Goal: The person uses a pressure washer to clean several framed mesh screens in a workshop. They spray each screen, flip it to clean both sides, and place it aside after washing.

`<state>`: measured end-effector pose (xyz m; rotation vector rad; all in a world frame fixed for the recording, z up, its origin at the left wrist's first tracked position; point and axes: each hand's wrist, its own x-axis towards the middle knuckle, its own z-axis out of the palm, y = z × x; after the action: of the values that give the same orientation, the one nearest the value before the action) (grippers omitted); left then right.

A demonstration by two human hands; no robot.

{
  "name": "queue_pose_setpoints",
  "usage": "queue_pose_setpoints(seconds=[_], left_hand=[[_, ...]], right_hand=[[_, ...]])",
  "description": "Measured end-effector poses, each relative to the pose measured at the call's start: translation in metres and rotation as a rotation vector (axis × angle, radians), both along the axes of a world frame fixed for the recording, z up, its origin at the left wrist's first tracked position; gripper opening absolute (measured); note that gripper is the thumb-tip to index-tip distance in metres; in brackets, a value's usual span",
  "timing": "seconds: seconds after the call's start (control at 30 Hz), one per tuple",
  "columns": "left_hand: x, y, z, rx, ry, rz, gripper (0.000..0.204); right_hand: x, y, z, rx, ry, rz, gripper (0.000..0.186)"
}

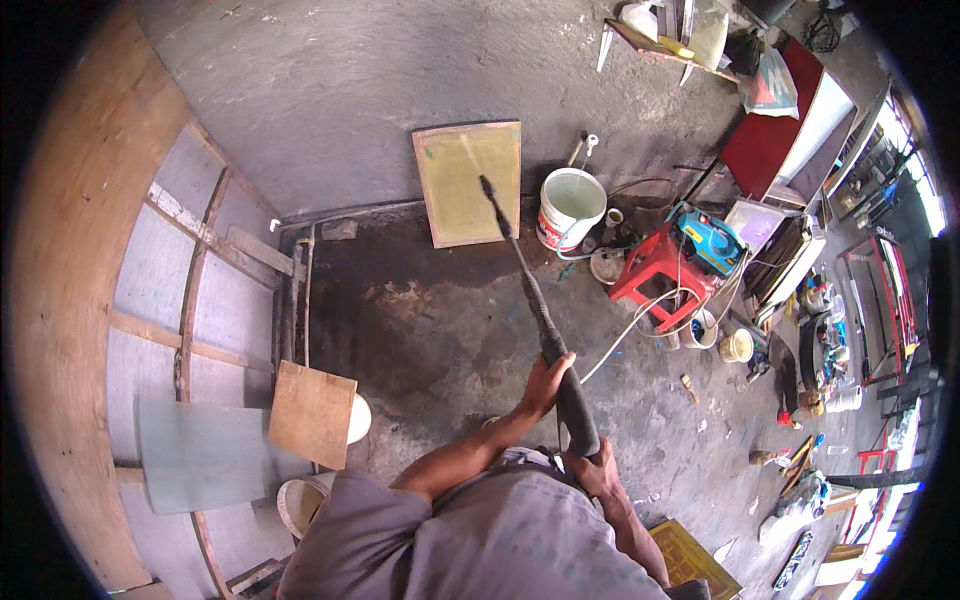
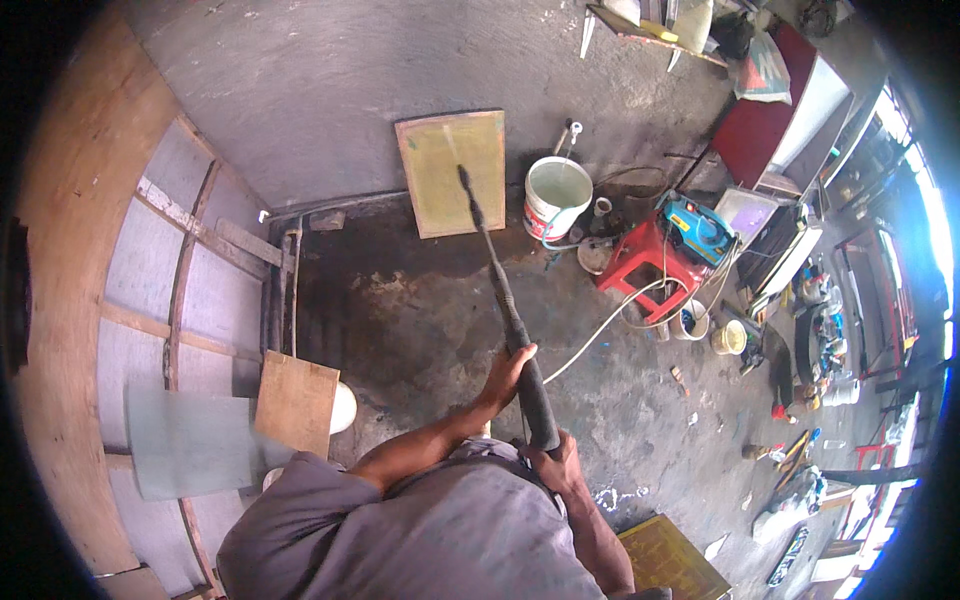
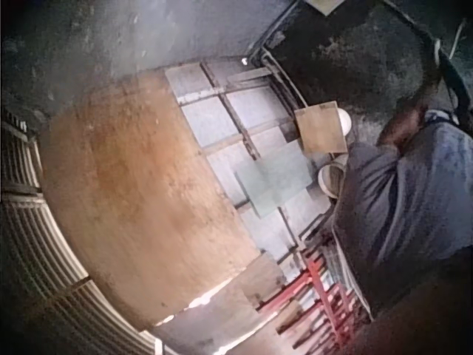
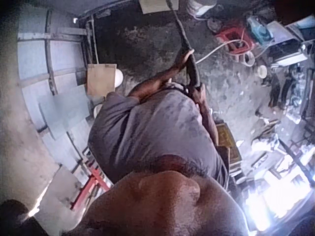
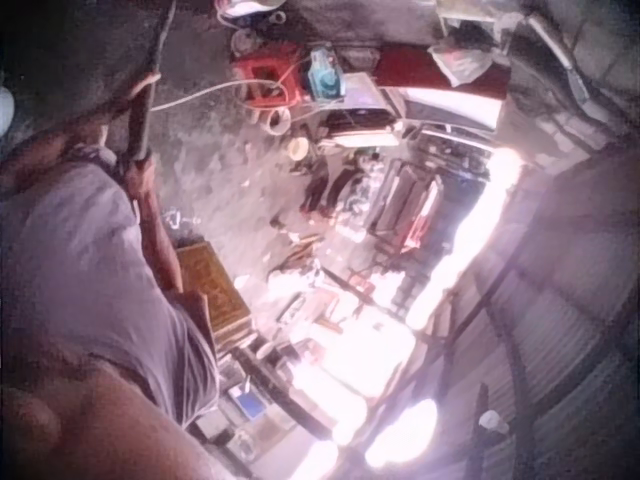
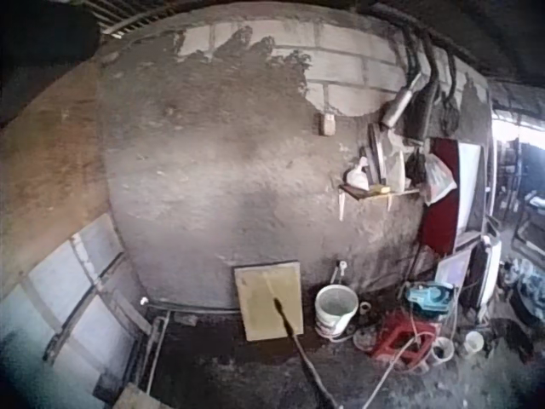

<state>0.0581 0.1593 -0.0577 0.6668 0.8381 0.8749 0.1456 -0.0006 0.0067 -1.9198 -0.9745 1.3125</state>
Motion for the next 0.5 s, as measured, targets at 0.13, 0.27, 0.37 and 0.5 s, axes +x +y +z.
queue_pose_setpoints(seconds=[0.13,0.27,0.37,0.5], left_hand=[[-0.003,0.001,-0.001,-0.029,0.001,-0.033,0.024],[-0.005,0.002,0.011,0.064,0.058,-0.064,0.025],[-0.007,0.002,0.011,-0.021,0.014,-0.072,0.027],[-0.006,0.003,0.008,-0.011,0.030,-0.083,0.023]], right_hand=[[-0.012,0.001,0.003,0.040,-0.052,-0.023,0.025],[-0.013,0.002,0.011,-0.001,-0.035,-0.025,0.030],[-0.011,0.002,0.011,-0.061,-0.012,-0.028,0.029],[-0.017,-0.001,0.005,0.017,-0.026,-0.061,0.027]])
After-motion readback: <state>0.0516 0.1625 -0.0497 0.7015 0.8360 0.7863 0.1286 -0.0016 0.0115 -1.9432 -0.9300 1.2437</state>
